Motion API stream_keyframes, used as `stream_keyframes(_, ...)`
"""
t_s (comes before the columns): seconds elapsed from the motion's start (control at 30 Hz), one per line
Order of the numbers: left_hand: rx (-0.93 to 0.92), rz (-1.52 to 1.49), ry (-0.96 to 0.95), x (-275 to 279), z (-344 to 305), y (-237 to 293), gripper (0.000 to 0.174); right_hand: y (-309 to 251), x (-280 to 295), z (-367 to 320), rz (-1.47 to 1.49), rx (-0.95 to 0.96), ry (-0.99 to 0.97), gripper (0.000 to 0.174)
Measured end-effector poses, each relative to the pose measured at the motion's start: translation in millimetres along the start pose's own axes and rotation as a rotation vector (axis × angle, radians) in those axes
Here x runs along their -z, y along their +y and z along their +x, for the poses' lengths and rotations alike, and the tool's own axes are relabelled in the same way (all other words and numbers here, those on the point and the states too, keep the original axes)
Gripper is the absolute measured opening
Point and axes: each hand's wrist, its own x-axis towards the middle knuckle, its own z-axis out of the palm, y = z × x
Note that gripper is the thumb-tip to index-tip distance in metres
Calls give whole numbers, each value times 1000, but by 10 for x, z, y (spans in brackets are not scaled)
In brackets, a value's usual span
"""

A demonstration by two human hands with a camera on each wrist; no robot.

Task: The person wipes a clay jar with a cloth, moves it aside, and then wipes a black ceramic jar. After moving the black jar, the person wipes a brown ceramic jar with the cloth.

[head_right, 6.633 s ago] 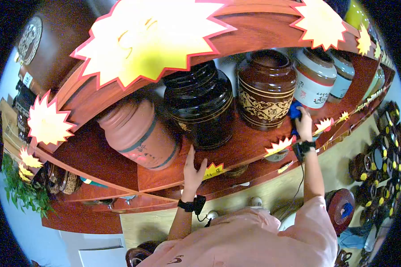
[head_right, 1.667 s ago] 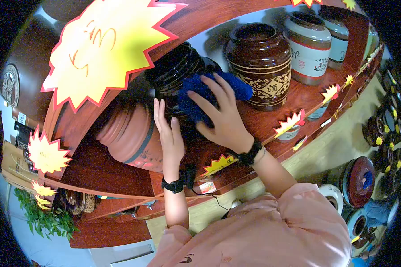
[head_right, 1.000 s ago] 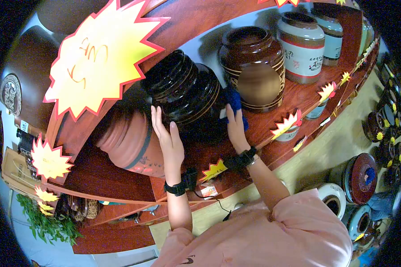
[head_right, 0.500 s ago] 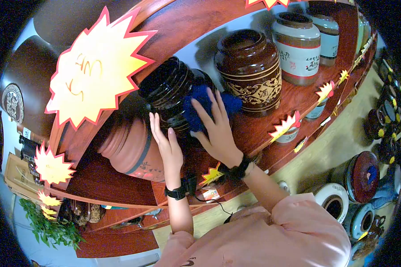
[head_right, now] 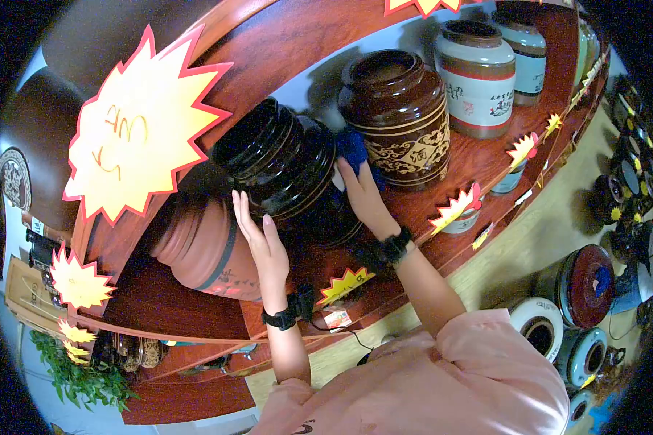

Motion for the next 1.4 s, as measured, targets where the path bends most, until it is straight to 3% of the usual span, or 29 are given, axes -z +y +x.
stream_keyframes(0.17, -18, 23, 23, -22, -1, -16, 52, 688, 314, -438, -78, -126, 29, 44)
stream_keyframes(0.27, -11, 7, 33, -40, -1, 11, 50, 809, 428, -569, -138, -78, 18, 43)
stream_keyframes(0.43, 10, 8, 48, -61, -18, 39, 51, 632, 607, -584, -387, 11, -16, 49)
stream_keyframes(0.63, 3, 27, 64, -74, -15, 14, 52, 241, 973, -681, -179, -199, -166, 43)
stream_keyframes(0.8, 18, 18, 59, -66, -9, 31, 52, -118, 1162, -690, -143, -90, 149, 54)
stream_keyframes(0.9, 40, 20, 66, -83, -6, 58, 52, -210, 1299, -624, -39, 26, 380, 48)
stream_keyframes(1.1, 62, 34, 93, -121, -6, 65, 53, -54, 1795, -294, 69, 226, 602, 40)
stream_keyframes(1.23, 83, 21, 100, -127, -5, 112, 53, 56, 2192, 28, -157, 305, 705, 39)
stream_keyframes(1.27, 88, 17, 105, -131, 3, 126, 53, 116, 2317, 118, -140, 305, 647, 40)
stream_keyframes(1.33, 102, 16, 122, -150, 11, 152, 53, 30, 2315, 249, -505, 278, 550, 49)
stream_keyframes(1.4, 103, 12, 143, -185, 12, 159, 54, -80, 2332, 285, -902, 330, 317, 59)
